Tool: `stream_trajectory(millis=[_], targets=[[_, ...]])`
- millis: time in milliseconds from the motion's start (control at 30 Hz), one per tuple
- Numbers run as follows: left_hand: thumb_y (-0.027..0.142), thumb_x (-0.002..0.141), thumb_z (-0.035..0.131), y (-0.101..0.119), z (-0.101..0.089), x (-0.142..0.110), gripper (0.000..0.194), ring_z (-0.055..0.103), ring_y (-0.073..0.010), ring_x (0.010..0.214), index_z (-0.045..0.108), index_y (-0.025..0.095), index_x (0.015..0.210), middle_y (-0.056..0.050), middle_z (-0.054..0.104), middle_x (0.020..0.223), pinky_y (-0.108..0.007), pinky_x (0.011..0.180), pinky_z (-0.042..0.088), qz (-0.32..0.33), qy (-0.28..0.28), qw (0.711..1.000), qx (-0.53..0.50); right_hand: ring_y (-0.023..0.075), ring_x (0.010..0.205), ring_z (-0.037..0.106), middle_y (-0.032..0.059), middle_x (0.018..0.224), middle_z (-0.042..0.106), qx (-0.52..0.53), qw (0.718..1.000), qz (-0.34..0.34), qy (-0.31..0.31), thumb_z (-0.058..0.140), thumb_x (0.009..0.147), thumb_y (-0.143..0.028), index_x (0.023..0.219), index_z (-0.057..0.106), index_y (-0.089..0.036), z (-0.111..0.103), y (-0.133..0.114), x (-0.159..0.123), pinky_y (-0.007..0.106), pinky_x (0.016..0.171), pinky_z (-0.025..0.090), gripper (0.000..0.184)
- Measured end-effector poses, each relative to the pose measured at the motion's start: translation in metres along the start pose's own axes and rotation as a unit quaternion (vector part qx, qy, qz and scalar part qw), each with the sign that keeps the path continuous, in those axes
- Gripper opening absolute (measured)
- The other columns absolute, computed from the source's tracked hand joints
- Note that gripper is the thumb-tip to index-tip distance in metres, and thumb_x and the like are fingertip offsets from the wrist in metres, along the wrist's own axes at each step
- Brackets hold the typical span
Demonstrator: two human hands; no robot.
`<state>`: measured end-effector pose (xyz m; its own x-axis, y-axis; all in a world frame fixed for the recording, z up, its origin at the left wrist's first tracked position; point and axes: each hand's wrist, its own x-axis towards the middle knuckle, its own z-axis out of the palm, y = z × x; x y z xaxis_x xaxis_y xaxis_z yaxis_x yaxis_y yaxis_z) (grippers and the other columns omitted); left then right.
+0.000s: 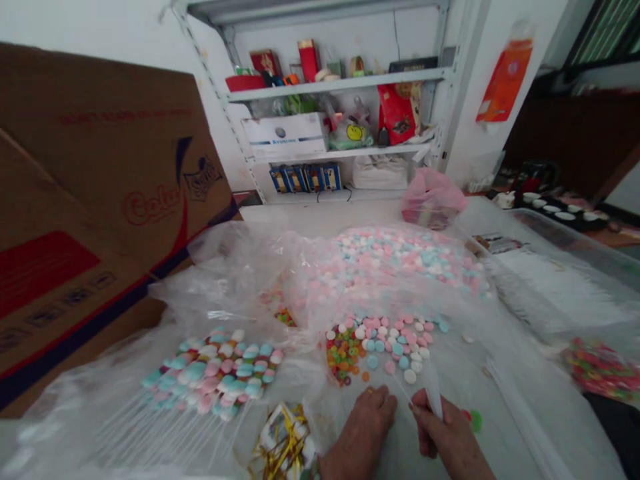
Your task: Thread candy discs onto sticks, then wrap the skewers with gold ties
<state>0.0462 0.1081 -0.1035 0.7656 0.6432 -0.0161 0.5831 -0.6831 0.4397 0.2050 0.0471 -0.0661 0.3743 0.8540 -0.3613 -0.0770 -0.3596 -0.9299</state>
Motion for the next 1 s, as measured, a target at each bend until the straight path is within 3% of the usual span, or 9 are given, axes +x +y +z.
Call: stream_trajectory(millis=[133, 200, 267, 300, 367, 500, 567, 667, 1000], targets=[[0.011, 0.086, 0.045, -0.001, 0.001, -0.006, 0.043, 0.047, -0.0216, 0.116, 0.050, 0.028, 0.125, -0.007, 0.054, 0.125, -0.039, 0.101, 0.038, 0.008, 0.019, 1.000, 0.003, 0.0150, 0.042, 0.047, -0.0035, 0.044, 0.049, -0.039, 0.996, -0.031, 0.075, 0.054, 0.071, -0.053, 0.076, 0.059, -0.019, -0.003, 0.001, -0.006, 0.026, 0.043, 0.036, 0.034], [0.013, 0.086, 0.047, 0.003, -0.007, -0.002, 0.038, 0.051, -0.0207, 0.107, 0.056, 0.025, 0.120, -0.008, 0.059, 0.113, -0.037, 0.096, 0.041, -0.034, 0.042, 0.995, -0.081, 0.0155, 0.045, 0.049, -0.0028, 0.048, 0.052, -0.079, 0.992, -0.041, 0.091, 0.051, 0.074, -0.051, 0.079, 0.060, -0.019, -0.004, -0.003, -0.013, 0.027, 0.046, 0.038, 0.034], [0.016, 0.082, 0.052, 0.007, -0.020, 0.004, 0.027, 0.055, -0.0195, 0.092, 0.065, 0.020, 0.106, -0.007, 0.063, 0.095, -0.036, 0.087, 0.045, -0.138, 0.080, 0.956, -0.245, 0.0157, 0.049, 0.052, -0.0014, 0.054, 0.056, -0.150, 0.985, -0.055, 0.066, 0.049, 0.076, -0.048, 0.078, 0.061, -0.019, -0.003, -0.008, -0.021, 0.028, 0.051, 0.041, 0.032], [0.018, 0.080, 0.055, 0.007, -0.027, 0.006, 0.024, 0.056, -0.0170, 0.083, 0.066, 0.017, 0.102, -0.005, 0.063, 0.085, -0.031, 0.080, 0.047, -0.198, 0.096, 0.906, -0.362, 0.0164, 0.052, 0.054, -0.0003, 0.058, 0.058, -0.187, 0.980, -0.056, 0.041, 0.048, 0.076, -0.046, 0.079, 0.062, -0.019, -0.001, -0.010, -0.026, 0.028, 0.054, 0.042, 0.030], [0.021, 0.080, 0.056, 0.003, -0.039, 0.011, 0.024, 0.052, -0.0114, 0.063, 0.065, 0.013, 0.101, -0.003, 0.058, 0.071, -0.025, 0.064, 0.046, -0.264, 0.099, 0.745, -0.605, 0.0184, 0.062, 0.058, 0.0019, 0.068, 0.063, -0.244, 0.967, -0.068, 0.007, 0.046, 0.077, -0.042, 0.085, 0.063, -0.020, 0.005, -0.011, -0.033, 0.029, 0.061, 0.043, 0.029], [0.018, 0.079, 0.061, -0.010, -0.048, 0.008, 0.018, 0.051, -0.0056, 0.059, 0.064, 0.012, 0.096, -0.003, 0.059, 0.078, -0.017, 0.056, 0.045, -0.278, 0.068, 0.578, -0.764, 0.0208, 0.074, 0.060, 0.0045, 0.076, 0.066, -0.315, 0.945, -0.087, 0.006, 0.043, 0.078, -0.039, 0.085, 0.063, -0.020, 0.018, -0.009, -0.041, 0.031, 0.071, 0.042, 0.029], [0.015, 0.078, 0.062, -0.012, -0.050, 0.003, 0.016, 0.051, -0.0052, 0.056, 0.064, 0.011, 0.093, -0.003, 0.059, 0.076, -0.016, 0.054, 0.044, -0.278, 0.056, 0.515, -0.809, 0.0206, 0.073, 0.059, 0.0044, 0.074, 0.065, -0.332, 0.939, -0.089, 0.004, 0.042, 0.079, -0.038, 0.082, 0.063, -0.020, 0.023, -0.009, -0.042, 0.030, 0.070, 0.041, 0.028], [0.015, 0.079, 0.062, -0.010, -0.049, -0.002, 0.017, 0.050, -0.0046, 0.053, 0.064, 0.011, 0.095, -0.001, 0.058, 0.071, -0.015, 0.051, 0.044, -0.266, 0.037, 0.500, -0.824, 0.0199, 0.072, 0.058, 0.0039, 0.073, 0.065, -0.337, 0.936, -0.098, 0.003, 0.042, 0.079, -0.037, 0.081, 0.062, -0.020, 0.025, -0.011, -0.041, 0.029, 0.069, 0.040, 0.026], [0.025, 0.075, 0.069, -0.011, -0.043, 0.001, 0.027, 0.050, -0.0042, 0.053, 0.066, 0.011, 0.097, 0.000, 0.057, 0.070, -0.017, 0.052, 0.042, -0.248, 0.032, 0.535, -0.807, 0.0189, 0.068, 0.057, 0.0029, 0.070, 0.063, -0.354, 0.932, -0.083, 0.006, 0.043, 0.079, -0.036, 0.081, 0.063, -0.020, 0.022, -0.009, -0.037, 0.028, 0.066, 0.039, 0.025]])
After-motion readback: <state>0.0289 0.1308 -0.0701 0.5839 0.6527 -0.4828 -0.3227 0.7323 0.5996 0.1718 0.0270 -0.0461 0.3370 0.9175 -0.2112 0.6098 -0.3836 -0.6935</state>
